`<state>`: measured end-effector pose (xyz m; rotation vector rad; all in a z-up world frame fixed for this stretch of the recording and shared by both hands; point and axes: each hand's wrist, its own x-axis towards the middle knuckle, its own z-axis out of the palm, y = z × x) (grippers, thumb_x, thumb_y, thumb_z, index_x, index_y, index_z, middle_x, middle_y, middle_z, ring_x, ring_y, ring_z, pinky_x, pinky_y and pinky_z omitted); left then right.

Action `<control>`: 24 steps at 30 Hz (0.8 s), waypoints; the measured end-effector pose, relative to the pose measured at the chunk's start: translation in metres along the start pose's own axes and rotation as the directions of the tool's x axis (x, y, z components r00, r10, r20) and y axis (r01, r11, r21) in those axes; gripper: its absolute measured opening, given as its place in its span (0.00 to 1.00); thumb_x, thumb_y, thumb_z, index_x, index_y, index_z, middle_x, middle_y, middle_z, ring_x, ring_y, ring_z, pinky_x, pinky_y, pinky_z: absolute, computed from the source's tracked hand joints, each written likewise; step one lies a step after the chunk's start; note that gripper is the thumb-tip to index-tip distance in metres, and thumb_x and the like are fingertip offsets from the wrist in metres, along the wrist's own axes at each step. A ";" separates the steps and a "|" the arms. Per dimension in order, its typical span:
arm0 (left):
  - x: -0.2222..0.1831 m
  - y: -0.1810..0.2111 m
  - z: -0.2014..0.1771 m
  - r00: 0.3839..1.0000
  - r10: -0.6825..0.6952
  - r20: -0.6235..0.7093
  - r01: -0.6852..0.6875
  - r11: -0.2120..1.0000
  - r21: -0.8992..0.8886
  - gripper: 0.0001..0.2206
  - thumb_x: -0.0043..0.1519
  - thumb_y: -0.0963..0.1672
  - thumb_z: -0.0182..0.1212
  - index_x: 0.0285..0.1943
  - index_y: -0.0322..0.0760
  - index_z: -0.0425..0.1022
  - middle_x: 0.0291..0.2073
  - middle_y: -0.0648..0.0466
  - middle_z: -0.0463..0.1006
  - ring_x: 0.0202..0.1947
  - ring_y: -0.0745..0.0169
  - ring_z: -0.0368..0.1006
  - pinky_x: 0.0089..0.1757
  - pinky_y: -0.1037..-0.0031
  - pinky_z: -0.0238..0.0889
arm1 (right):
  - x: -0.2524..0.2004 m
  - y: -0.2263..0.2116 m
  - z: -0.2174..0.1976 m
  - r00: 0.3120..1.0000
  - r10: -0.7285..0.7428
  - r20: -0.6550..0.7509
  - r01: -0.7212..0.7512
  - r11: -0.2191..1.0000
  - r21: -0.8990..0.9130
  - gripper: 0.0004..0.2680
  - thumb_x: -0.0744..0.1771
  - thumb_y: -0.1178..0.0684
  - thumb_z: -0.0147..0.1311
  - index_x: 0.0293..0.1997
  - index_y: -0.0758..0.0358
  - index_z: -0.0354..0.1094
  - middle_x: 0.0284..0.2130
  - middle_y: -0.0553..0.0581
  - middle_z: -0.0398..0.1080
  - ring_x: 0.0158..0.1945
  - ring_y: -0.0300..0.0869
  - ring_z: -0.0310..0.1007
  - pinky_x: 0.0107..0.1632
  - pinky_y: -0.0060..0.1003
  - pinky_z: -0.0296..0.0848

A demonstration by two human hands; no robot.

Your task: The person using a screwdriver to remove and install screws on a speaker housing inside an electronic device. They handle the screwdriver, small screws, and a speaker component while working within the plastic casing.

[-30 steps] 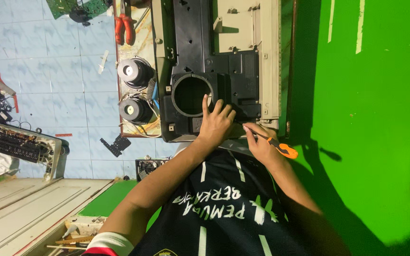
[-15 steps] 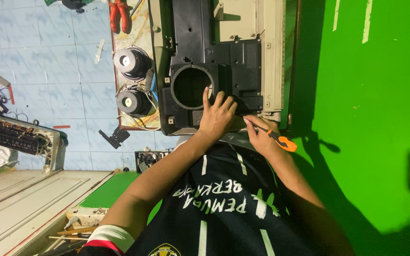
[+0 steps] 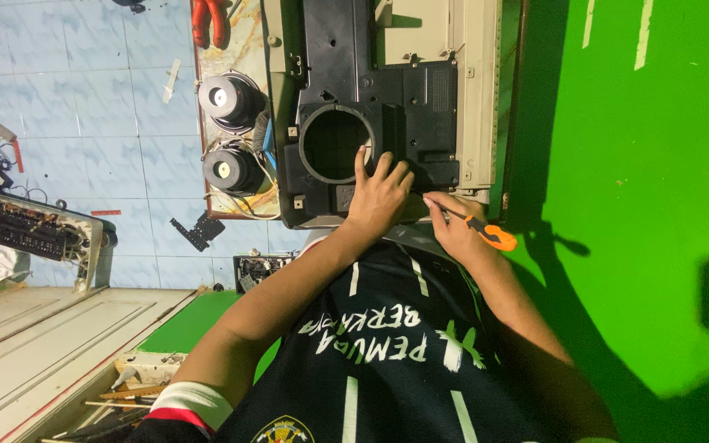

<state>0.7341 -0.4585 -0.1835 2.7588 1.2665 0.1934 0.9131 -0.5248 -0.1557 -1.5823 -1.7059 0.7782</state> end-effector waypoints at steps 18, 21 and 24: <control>0.018 -0.006 -0.134 0.970 0.231 -0.077 -0.192 0.531 -0.825 0.32 0.65 0.47 0.65 0.76 0.33 0.57 0.62 0.41 0.72 0.61 0.40 0.68 0.63 0.54 0.57 | 0.022 0.030 0.013 0.969 -0.042 0.245 0.090 0.978 -0.188 0.11 0.69 0.56 0.48 0.54 0.68 0.70 0.51 0.69 0.72 0.54 0.58 0.72 0.55 0.48 0.70; 0.023 0.005 -0.150 0.972 0.211 -0.101 -0.193 0.481 -0.855 0.24 0.69 0.45 0.61 0.73 0.36 0.64 0.57 0.45 0.78 0.55 0.45 0.74 0.58 0.60 0.65 | 0.027 0.029 0.016 0.924 0.152 0.352 -0.113 0.985 -0.129 0.12 0.68 0.56 0.46 0.56 0.68 0.67 0.51 0.68 0.71 0.55 0.56 0.71 0.56 0.48 0.69; 0.031 0.003 -0.153 0.961 0.206 -0.184 -0.266 0.514 -0.815 0.17 0.68 0.43 0.62 0.66 0.37 0.71 0.52 0.47 0.81 0.51 0.47 0.76 0.56 0.61 0.67 | 0.033 0.019 0.011 0.943 0.049 0.329 -0.004 0.991 -0.137 0.10 0.67 0.58 0.48 0.53 0.67 0.69 0.49 0.68 0.73 0.53 0.57 0.73 0.54 0.48 0.71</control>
